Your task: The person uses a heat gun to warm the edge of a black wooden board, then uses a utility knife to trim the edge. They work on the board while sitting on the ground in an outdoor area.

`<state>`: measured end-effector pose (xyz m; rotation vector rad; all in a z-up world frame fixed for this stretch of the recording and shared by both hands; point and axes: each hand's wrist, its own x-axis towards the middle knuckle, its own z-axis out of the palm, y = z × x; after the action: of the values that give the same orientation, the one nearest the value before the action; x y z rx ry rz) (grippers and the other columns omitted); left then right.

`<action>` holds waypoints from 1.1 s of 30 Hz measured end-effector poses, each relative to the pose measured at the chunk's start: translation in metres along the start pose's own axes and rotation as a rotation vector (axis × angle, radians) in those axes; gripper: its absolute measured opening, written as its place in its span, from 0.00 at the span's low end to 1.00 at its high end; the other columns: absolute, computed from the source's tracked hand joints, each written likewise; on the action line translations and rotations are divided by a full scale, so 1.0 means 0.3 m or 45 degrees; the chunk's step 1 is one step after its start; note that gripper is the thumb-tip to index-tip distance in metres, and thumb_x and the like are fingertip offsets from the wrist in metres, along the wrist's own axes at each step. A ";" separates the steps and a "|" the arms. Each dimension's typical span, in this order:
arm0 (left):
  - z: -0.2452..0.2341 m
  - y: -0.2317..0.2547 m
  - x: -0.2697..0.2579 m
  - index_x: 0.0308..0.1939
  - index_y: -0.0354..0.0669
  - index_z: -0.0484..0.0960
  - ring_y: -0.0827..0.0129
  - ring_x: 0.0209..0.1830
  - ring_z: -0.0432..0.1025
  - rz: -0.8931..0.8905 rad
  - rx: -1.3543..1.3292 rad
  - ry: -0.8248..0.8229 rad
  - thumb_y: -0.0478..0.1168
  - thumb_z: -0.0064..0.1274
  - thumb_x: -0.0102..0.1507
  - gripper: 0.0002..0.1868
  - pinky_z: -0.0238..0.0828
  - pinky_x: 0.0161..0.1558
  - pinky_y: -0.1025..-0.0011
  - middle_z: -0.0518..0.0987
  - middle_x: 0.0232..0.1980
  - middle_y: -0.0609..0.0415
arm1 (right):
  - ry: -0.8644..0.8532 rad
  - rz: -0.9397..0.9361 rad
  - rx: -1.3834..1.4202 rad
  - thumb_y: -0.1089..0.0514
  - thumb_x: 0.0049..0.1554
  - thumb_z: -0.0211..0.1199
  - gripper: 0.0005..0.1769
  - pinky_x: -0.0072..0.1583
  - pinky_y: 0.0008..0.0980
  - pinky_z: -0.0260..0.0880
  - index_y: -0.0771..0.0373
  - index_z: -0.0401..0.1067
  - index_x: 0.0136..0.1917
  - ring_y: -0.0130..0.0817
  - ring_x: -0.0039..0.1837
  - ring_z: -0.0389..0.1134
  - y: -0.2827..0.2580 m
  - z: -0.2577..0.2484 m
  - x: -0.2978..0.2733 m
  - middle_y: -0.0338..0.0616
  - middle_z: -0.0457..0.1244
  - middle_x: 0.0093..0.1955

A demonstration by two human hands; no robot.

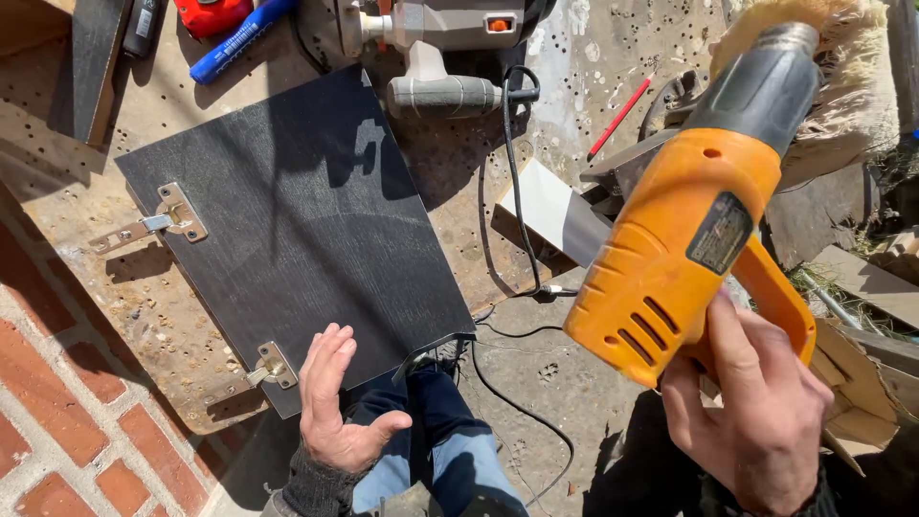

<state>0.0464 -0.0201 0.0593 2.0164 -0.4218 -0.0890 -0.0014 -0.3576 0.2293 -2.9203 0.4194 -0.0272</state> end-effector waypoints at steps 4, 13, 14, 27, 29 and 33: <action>-0.016 0.003 0.005 0.70 0.38 0.65 0.44 0.76 0.63 -0.020 0.029 -0.078 0.64 0.63 0.55 0.49 0.53 0.78 0.43 0.70 0.71 0.40 | 0.009 -0.494 -0.614 0.60 0.51 0.68 0.30 0.44 0.35 0.73 0.64 0.74 0.67 0.41 0.44 0.73 -0.032 -0.016 0.415 0.46 0.69 0.48; -0.048 -0.014 0.038 0.71 0.39 0.67 0.45 0.76 0.62 -0.002 0.091 -0.140 0.63 0.67 0.56 0.49 0.52 0.79 0.40 0.70 0.71 0.41 | -0.298 -0.572 0.074 0.77 0.65 0.56 0.25 0.60 0.40 0.75 0.72 0.61 0.74 0.46 0.58 0.71 0.434 0.441 0.534 0.57 0.66 0.59; -0.055 -0.025 0.028 0.71 0.39 0.67 0.45 0.76 0.62 -0.012 0.093 -0.147 0.63 0.67 0.56 0.49 0.52 0.79 0.40 0.70 0.71 0.41 | -0.308 -0.570 0.080 0.77 0.65 0.56 0.25 0.60 0.40 0.75 0.72 0.61 0.74 0.46 0.58 0.71 0.364 0.418 0.522 0.57 0.66 0.59; 0.024 -0.130 0.266 0.64 0.43 0.77 0.50 0.75 0.66 -0.042 0.174 -0.191 0.45 0.66 0.64 0.27 0.55 0.79 0.45 0.76 0.68 0.47 | -0.024 0.226 0.652 0.66 0.63 0.69 0.24 0.66 0.35 0.73 0.67 0.68 0.71 0.40 0.64 0.70 -0.237 0.477 -0.090 0.54 0.65 0.65; 0.042 -0.170 0.324 0.64 0.44 0.78 0.50 0.75 0.66 -0.004 0.231 -0.182 0.44 0.66 0.65 0.25 0.55 0.79 0.46 0.76 0.67 0.47 | -0.069 0.373 0.753 0.63 0.59 0.71 0.29 0.65 0.36 0.73 0.68 0.67 0.71 0.39 0.63 0.70 -0.283 0.560 -0.146 0.53 0.65 0.65; 0.093 -0.239 0.384 0.69 0.40 0.76 0.50 0.77 0.65 0.016 0.352 -0.079 0.45 0.63 0.71 0.25 0.57 0.80 0.50 0.75 0.69 0.46 | -0.123 0.495 0.894 0.63 0.55 0.72 0.33 0.62 0.34 0.72 0.67 0.67 0.71 0.36 0.62 0.67 -0.328 0.679 -0.206 0.50 0.62 0.64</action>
<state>0.1658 -0.0526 -0.0030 2.2868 -0.5081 -0.0894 -0.0243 -0.2099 0.0486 -2.1108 0.7696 0.0191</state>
